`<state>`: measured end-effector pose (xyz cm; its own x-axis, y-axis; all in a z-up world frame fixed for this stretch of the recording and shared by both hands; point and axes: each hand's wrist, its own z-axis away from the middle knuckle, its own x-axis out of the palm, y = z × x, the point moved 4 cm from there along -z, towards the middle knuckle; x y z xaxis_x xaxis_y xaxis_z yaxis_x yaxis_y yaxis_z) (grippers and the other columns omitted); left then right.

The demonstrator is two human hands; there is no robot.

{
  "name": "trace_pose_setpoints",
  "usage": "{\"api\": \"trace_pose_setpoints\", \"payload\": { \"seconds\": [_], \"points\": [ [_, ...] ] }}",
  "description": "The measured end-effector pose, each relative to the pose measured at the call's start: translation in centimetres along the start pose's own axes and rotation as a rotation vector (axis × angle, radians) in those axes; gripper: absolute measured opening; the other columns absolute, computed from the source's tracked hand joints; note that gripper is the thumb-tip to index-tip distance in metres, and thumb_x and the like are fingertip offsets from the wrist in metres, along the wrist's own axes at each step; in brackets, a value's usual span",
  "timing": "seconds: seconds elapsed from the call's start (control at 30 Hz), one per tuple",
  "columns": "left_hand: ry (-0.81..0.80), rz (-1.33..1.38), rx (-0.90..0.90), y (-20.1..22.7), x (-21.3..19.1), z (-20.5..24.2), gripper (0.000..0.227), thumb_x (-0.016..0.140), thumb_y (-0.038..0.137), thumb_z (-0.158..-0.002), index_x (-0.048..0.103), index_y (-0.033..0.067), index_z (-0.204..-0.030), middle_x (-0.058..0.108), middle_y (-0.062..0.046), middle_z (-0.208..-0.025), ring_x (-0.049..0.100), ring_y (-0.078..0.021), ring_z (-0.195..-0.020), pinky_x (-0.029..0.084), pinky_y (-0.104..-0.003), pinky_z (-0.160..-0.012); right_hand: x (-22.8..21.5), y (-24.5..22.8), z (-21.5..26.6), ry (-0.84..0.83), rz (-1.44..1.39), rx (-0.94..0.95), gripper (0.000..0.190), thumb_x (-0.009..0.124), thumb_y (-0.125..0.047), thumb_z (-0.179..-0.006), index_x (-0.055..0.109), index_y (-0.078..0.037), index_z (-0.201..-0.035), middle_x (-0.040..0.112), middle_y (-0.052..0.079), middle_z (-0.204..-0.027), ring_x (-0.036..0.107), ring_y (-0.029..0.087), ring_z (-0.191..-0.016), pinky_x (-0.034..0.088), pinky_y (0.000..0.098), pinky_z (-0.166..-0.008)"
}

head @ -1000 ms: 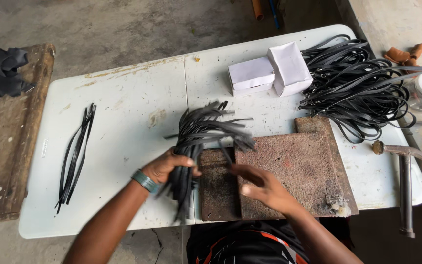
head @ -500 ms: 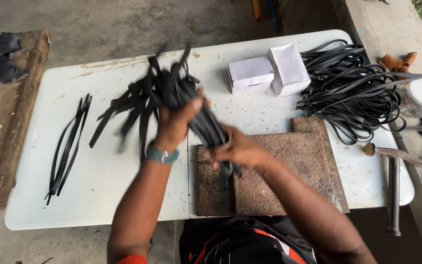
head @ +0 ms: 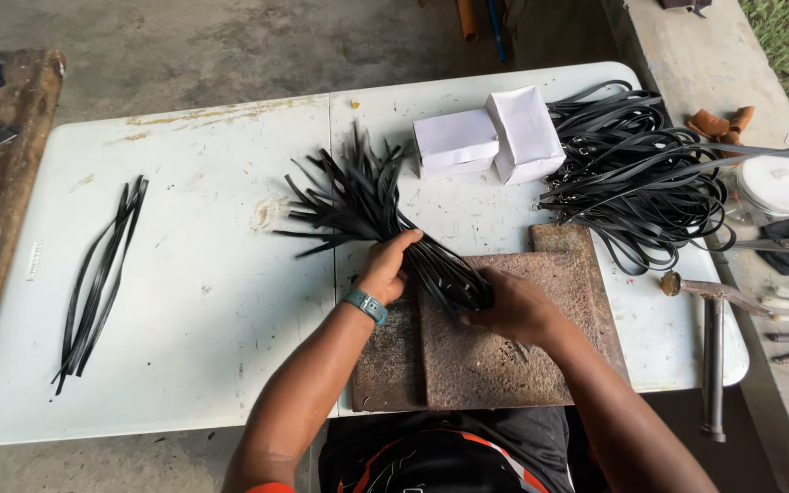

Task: The person repeatedly picks up black leather straps, places them on a wooden block, and uses a hammer to drive a metal pin into the strap end. The person then moves the finished strap aside and repeats the process with additional straps from a pile on the table.

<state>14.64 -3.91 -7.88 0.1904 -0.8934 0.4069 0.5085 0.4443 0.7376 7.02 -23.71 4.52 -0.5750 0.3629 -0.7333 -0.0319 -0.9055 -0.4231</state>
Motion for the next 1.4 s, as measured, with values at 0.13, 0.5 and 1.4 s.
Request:
{"api": "trace_pose_setpoints", "payload": {
  "seconds": [0.13,0.5,1.4],
  "points": [
    [-0.123,-0.4,-0.043,0.5,-2.3,-0.9,0.039,0.079,0.044,-0.083,0.07,0.018,-0.11,0.06,-0.007,-0.137,0.037,-0.0274,-0.144,0.032,-0.065,-0.104,2.1,4.4,2.9,0.108,-0.226,-0.022,0.06,0.081,-0.031,-0.081,0.061,-0.018,-0.136,0.077,0.01,-0.114,0.075,0.022,-0.098,0.06,0.0366,-0.089],
    [-0.041,-0.952,0.135,4.0,-5.6,6.7,0.042,0.066,0.056,-0.09,0.058,0.0151,-0.091,0.072,-0.015,-0.098,0.075,-0.0317,-0.1,0.065,-0.04,-0.075,1.9,6.0,6.4,0.299,-0.215,-0.034,0.067,0.082,-0.039,-0.074,0.065,-0.014,-0.134,0.073,0.013,-0.115,0.075,0.026,-0.094,0.062,0.0376,-0.082],
    [-0.601,0.236,-0.092,-4.5,8.0,10.8,0.02,0.063,0.012,-0.103,0.071,0.0035,-0.119,0.072,-0.008,-0.111,0.069,-0.0199,-0.105,0.061,-0.038,-0.091,6.8,7.6,4.4,0.271,-1.413,-0.272,0.026,0.082,-0.006,-0.081,0.065,-0.001,-0.1,0.07,0.008,-0.082,0.067,0.015,-0.071,0.056,0.0301,-0.062]
  ]
}}
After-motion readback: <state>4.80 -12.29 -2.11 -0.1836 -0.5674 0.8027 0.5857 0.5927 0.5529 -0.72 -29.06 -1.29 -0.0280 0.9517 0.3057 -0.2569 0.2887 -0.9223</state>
